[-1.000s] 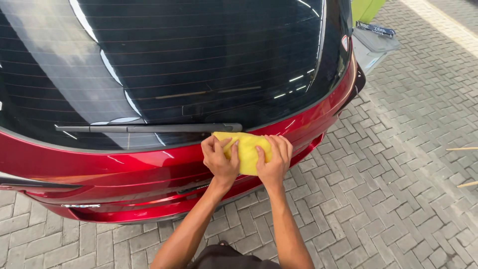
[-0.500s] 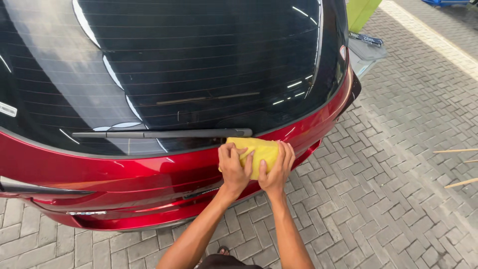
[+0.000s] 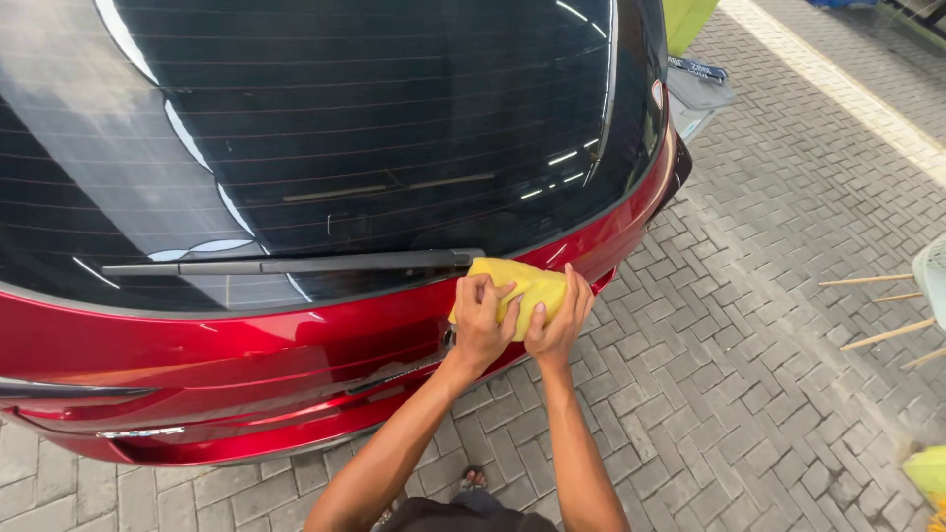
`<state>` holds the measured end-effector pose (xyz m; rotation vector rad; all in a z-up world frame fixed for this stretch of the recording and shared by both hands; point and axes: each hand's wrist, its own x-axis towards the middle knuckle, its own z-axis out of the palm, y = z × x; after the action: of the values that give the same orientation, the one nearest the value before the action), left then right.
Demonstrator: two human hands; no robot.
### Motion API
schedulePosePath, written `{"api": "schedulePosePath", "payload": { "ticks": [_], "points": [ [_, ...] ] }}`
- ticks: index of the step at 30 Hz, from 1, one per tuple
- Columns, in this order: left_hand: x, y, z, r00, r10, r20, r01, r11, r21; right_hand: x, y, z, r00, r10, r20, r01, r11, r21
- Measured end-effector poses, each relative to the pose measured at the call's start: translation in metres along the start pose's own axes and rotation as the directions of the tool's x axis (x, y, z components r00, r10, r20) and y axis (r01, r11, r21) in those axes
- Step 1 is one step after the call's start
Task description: The person wipes the rear side and back of a red car using a yellow cloth. They clean the rear window, trunk lid, and bumper area in a continuous motion.
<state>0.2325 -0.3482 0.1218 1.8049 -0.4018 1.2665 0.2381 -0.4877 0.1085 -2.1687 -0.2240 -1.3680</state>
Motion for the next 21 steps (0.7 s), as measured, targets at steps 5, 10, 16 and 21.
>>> {"api": "schedulePosePath", "payload": {
  "ticks": [5,10,16,21],
  "points": [
    [0.014,0.019,0.03,0.997,-0.062,0.051,0.062,0.998,-0.013,0.027,0.047,-0.003,0.998,-0.05,0.032,0.05,0.999,0.013],
    [0.036,0.037,0.078,0.973,-0.159,0.166,0.147,0.986,0.082,0.068,0.102,-0.005,0.987,-0.12,0.106,0.116,0.992,0.04],
    [0.081,0.027,0.122,0.977,-0.19,0.095,0.123,0.872,0.474,0.122,0.128,0.027,0.972,-0.175,0.16,0.15,0.977,0.154],
    [0.092,0.004,0.122,0.997,-0.071,-0.015,0.065,0.79,0.609,0.161,0.122,0.055,0.946,-0.277,0.167,0.233,0.942,0.241]
  ]
}}
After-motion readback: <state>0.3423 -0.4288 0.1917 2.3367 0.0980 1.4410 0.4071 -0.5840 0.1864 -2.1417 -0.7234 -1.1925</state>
